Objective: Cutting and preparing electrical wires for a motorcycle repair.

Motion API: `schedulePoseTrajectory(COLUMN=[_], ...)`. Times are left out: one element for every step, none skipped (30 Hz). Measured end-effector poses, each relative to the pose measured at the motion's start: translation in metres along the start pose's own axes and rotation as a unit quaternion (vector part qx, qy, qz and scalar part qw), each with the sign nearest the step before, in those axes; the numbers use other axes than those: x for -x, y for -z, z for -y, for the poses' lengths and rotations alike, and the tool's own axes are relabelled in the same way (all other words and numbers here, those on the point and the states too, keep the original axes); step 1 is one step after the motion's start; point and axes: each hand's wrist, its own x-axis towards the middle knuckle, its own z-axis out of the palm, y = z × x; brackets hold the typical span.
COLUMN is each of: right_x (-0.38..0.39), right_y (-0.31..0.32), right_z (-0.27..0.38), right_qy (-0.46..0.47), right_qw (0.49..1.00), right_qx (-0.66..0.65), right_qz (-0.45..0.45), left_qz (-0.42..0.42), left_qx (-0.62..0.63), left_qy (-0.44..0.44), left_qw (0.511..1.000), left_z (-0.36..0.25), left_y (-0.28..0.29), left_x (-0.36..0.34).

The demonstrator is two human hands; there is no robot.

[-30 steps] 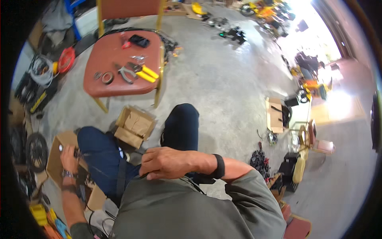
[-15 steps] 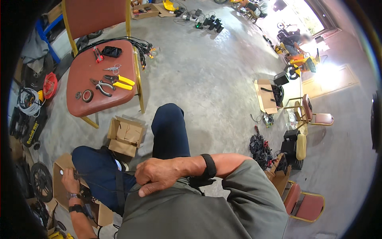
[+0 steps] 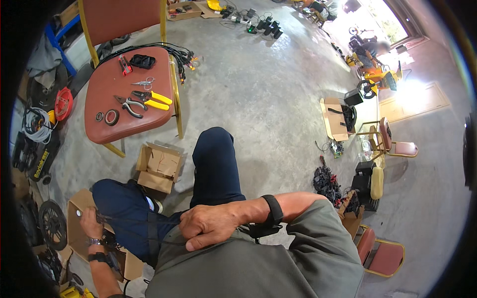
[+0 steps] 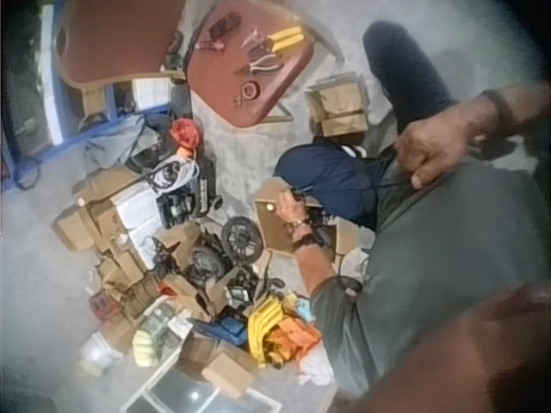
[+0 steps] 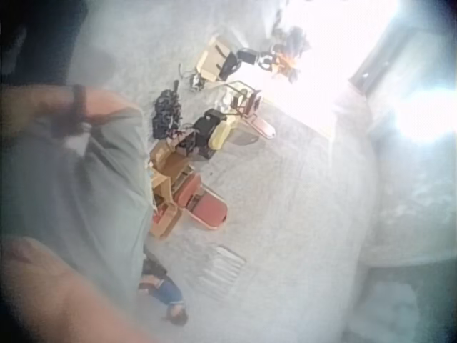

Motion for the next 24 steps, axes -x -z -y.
schedulePoseTrajectory(right_x=[0.000,0.000,0.000,-0.001,-0.002,-0.003,-0.005,-0.005,-0.006,-0.004,-0.002,-0.002,0.001,0.002,-0.001,0.000,0.001,0.001,0.001,0.002,0.002,0.003,0.005,0.006], right_y=[0.000,-0.001,-0.001,-0.002,-0.001,0.000,0.000,0.000,-0.001,0.000,0.003,0.004,0.004,0.007,0.011,0.011,0.010,0.011,0.010,0.010,0.009,0.009,0.009,0.009], right_z=[0.000,0.000,0.000,-0.001,-0.001,-0.001,-0.003,-0.005,-0.008,-0.006,-0.002,0.003,0.004,0.008,0.012,0.011,0.014,0.017,0.017,0.017,0.017,0.016,0.014,0.012], right_qy=[0.000,-0.003,-0.007,-0.004,-0.003,-0.001,0.010,0.013,0.019,0.031,0.015,0.000,0.004,0.007,-0.012,-0.016,-0.027,-0.042,-0.039,-0.047,-0.056,-0.055,-0.065,-0.076], right_qw=[1.000,1.000,1.000,1.000,1.000,1.000,0.999,1.000,1.000,0.999,1.000,0.999,0.999,0.999,0.998,0.998,0.998,0.997,0.996,0.997,0.997,0.997,0.997,0.996], right_qx=[0.000,-0.006,-0.012,-0.016,-0.015,-0.016,-0.029,-0.015,-0.005,-0.010,0.003,0.031,0.036,0.032,0.041,0.031,0.024,0.020,0.013,0.004,-0.004,-0.002,0.000,0.003], right_qz=[-0.001,-0.004,-0.007,-0.003,-0.004,-0.003,0.011,-0.001,-0.012,-0.006,0.007,0.025,0.021,0.034,0.045,0.053,0.059,0.062,0.073,0.066,0.059,0.058,0.050,0.040], left_qz=[0.001,0.003,0.006,0.008,0.004,0.001,-0.011,-0.021,-0.001,0.014,0.029,0.010,0.001,0.019,0.017,-0.028,-0.031,-0.035,-0.031,-0.032,-0.034,-0.036,-0.037,-0.038], left_qx=[0.000,0.010,0.020,0.017,0.012,0.007,-0.006,-0.023,-0.006,-0.012,-0.008,-0.036,-0.034,-0.020,-0.019,-0.005,0.004,0.017,0.012,0.014,0.018,0.018,0.018,0.019], left_qy=[0.000,-0.001,-0.002,0.002,0.004,0.008,-0.008,-0.023,-0.004,0.003,0.026,0.003,-0.006,-0.008,-0.015,-0.029,-0.027,-0.029,-0.018,-0.012,-0.008,-0.009,-0.013,-0.019], left_qw=[1.000,1.000,1.000,1.000,1.000,1.000,1.000,0.999,1.000,1.000,0.999,0.999,0.999,1.000,1.000,0.999,0.999,0.999,0.999,0.999,0.999,0.999,0.999,0.999], left_z=[0.001,0.001,0.002,0.004,0.006,0.008,0.009,0.010,0.006,0.008,-0.010,0.008,-0.005,-0.014,-0.013,-0.020,-0.026,-0.030,-0.030,-0.031,-0.032,-0.029,-0.028,-0.026], left_y=[0.000,0.000,0.000,0.002,0.002,0.002,0.005,0.008,0.008,0.007,0.018,0.002,0.006,0.013,0.012,0.014,0.018,0.024,0.025,0.025,0.027,0.026,0.023,0.021], left_x=[0.000,-0.002,-0.004,0.000,0.003,0.005,0.013,0.018,0.016,0.023,0.008,0.020,0.008,-0.002,-0.007,-0.012,-0.014,-0.014,-0.012,-0.009,-0.004,-0.005,-0.007,-0.010])
